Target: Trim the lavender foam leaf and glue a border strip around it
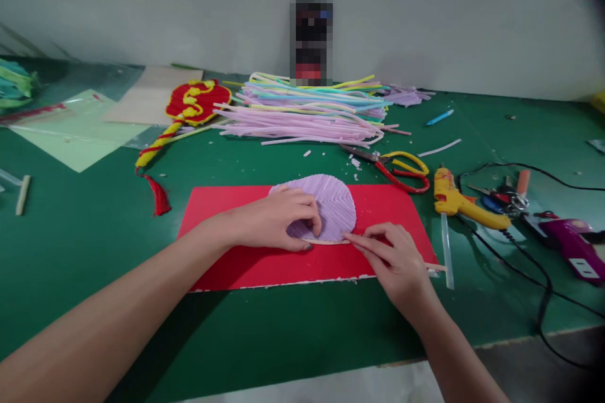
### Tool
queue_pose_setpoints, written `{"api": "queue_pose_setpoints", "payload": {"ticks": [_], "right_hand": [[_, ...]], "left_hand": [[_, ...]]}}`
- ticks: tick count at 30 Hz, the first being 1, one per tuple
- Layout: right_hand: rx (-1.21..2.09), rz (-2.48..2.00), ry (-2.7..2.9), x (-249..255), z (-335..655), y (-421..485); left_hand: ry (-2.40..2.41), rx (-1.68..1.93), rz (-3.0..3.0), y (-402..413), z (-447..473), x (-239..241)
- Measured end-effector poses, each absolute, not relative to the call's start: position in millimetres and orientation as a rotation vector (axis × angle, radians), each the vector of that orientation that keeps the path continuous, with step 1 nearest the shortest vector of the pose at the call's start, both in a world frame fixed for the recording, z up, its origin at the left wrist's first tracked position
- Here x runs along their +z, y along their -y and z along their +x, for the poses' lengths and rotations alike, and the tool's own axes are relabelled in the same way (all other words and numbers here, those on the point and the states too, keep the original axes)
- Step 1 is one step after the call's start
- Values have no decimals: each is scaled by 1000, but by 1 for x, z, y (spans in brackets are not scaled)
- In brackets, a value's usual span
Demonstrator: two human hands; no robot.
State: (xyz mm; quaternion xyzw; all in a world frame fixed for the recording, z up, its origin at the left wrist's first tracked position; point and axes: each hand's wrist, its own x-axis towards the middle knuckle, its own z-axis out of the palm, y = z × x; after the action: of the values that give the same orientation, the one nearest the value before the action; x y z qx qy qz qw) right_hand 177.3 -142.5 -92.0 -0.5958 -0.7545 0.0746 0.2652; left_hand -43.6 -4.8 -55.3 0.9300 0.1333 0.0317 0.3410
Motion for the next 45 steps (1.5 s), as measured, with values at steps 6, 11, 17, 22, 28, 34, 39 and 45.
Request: {"api": "queue_pose_setpoints", "payload": {"ticks": [6,11,17,22,28,34,39,45], "right_hand": [[206,-1610,2032,-92,177,143],[210,-1605,2030,-93,178,143],[202,-1611,2040,-92,177,142],[208,-1609,2029,-92,177,143],[220,-1621,2029,-93,177,143],[218,-1625,2029,-92,177,143],[220,-1622,2021,-92,177,143],[216,-1612,2002,-92,176,142]], "left_hand": [[-313,92,2401,3,-47,-55],[-273,87,2363,-2,-51,-55],[-260,76,2344,-4,-52,-54],[-311,100,2409,3,-48,-53],[-410,137,2517,12,-40,-55],[-395,124,2496,9,-40,-56],[-406,151,2500,14,-39,-55],[-459,192,2489,24,-32,-57]]}}
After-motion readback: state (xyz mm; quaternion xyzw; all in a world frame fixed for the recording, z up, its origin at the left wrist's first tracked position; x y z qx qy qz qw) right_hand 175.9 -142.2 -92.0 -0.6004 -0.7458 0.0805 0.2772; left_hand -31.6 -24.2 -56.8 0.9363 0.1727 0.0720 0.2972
